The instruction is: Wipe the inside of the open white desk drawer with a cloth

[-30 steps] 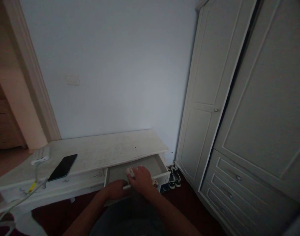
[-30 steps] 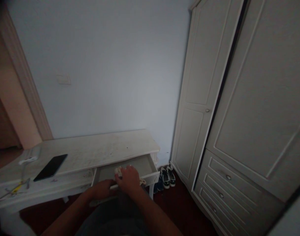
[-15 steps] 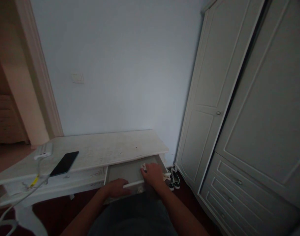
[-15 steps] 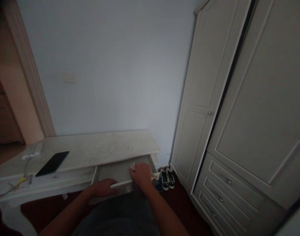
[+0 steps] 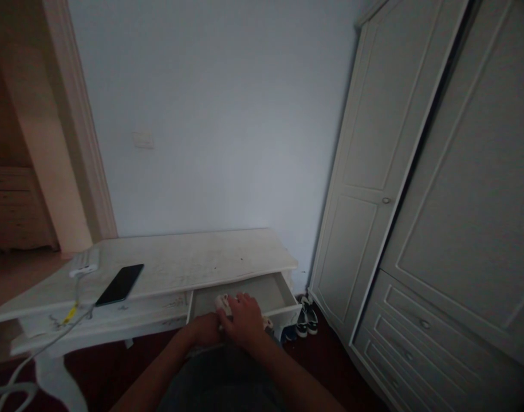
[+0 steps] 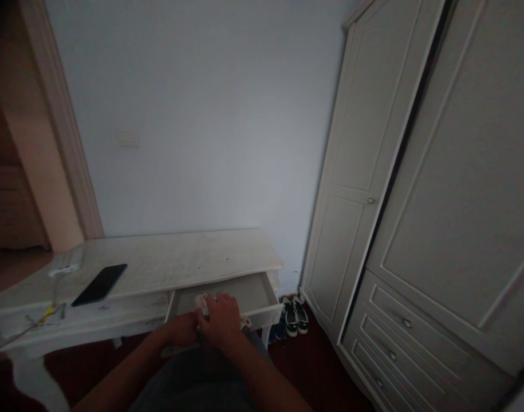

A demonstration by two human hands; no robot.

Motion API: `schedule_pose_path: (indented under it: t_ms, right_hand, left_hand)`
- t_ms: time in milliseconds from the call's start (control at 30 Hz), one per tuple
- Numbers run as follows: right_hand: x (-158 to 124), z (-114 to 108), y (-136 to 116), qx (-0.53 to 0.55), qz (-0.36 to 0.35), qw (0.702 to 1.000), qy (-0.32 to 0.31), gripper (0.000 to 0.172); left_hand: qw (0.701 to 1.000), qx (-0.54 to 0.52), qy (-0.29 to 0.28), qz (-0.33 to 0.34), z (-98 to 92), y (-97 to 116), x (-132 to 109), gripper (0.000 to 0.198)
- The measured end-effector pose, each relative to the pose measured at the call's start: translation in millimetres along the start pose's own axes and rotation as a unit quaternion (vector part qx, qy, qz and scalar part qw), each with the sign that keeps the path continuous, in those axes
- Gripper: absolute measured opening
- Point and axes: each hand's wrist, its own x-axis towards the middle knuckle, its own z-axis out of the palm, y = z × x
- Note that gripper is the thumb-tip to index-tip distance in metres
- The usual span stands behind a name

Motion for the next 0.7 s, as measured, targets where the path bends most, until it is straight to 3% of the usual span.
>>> schedule_pose_path:
  t_ms: [167,300,400,500,700]
  right_hand:
    - [-9.3,-11.1,44.3,-0.023,0.034,0.999,0.019,0.053]
    - [-1.4,-41.6,89.4,-0.069,0.107,0.991,-0.03,0.054]
    - [1.0,-56.0,105.8,-0.094,0.143,0.983,-0.059,0.054]
    - [1.2,-49.7,89.7,-0.117,0.123,0.985,-0.043,0.052]
    - [18.5,-11.3,5.7,-0.111,-0.005,0.993,-0.048,0.046]
  left_hand:
    - [0.998,0.035,0.008,-0.042,-5.1,9.7,-7.2,0.07]
    - [0.998,0.049,0.007,-0.047,-8.8,14.1,-9.5,0.074]
    - [0.998,0.05,0.013,-0.047,-9.2,14.9,-9.3,0.075]
    - [0.998,0.047,0.02,-0.046,-7.1,14.1,-7.6,0.073]
    - [0.998,0.048,0.022,-0.029,-2.8,10.6,-2.2,0.06]
